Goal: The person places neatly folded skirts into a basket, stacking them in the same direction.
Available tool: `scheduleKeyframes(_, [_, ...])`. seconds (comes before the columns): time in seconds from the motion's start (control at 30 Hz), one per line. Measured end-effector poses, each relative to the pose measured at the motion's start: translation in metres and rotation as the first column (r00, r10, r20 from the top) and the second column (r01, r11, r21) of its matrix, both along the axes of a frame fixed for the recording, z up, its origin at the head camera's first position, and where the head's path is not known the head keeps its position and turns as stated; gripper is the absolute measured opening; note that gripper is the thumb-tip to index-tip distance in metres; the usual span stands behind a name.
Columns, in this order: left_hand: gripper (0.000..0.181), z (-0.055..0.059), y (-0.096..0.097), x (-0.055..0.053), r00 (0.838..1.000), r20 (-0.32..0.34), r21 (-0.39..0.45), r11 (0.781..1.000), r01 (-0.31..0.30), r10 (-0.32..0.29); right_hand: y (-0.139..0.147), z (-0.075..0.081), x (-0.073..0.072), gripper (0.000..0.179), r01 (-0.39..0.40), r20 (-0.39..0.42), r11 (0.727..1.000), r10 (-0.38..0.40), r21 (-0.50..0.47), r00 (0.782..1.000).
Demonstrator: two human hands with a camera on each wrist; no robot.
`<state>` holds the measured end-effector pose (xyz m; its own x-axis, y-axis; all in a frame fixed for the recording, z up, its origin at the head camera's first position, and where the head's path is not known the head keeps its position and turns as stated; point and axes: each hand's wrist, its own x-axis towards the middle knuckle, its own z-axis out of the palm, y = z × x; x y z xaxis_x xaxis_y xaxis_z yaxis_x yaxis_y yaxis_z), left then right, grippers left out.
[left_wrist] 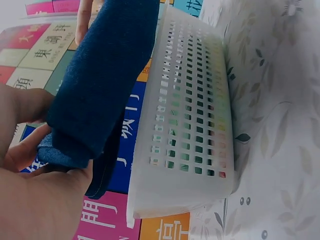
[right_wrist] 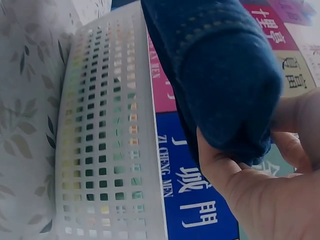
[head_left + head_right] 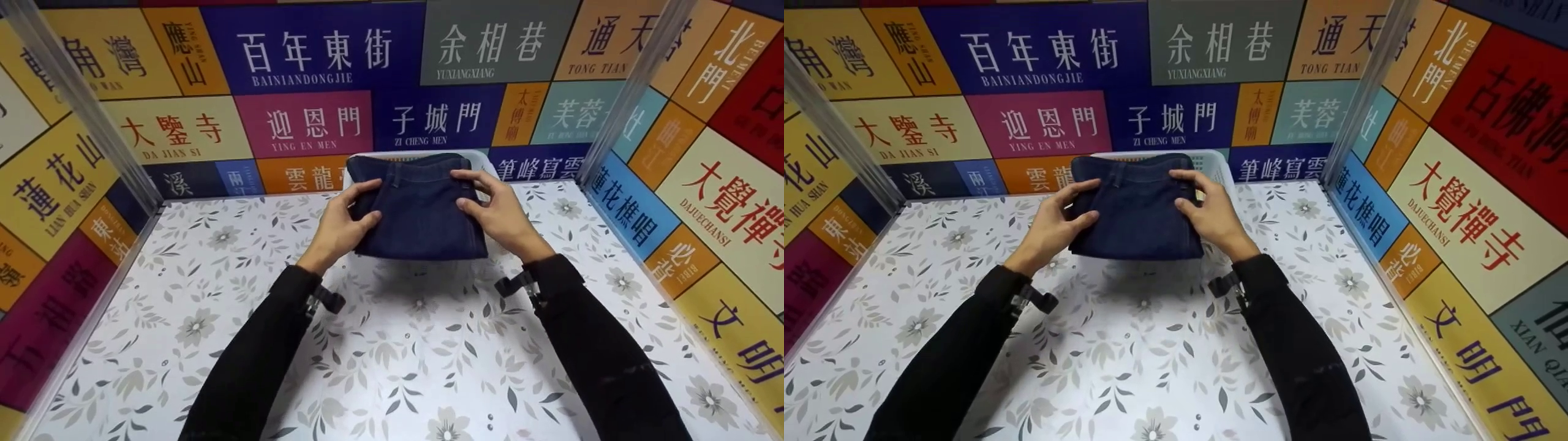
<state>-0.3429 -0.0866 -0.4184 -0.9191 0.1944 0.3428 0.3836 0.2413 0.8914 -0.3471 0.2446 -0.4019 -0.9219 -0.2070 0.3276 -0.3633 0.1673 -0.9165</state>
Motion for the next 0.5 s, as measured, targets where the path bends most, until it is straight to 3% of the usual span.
scheduleKeyframes(0.3, [0.060,-0.002,0.007,-0.025,0.999,0.038,0.040,0.999,-0.001,-0.001,0.001,0.002,-0.029,0.043,0.098,0.018,0.992,-0.100,0.081,0.995])
scheduleKeyframes(0.5, [0.058,-0.002,0.015,-0.043,0.998,0.032,0.035,0.998,-0.061,0.060,0.000,0.003,-0.044,0.052,0.103,0.086,0.990,-0.112,0.096,0.990])
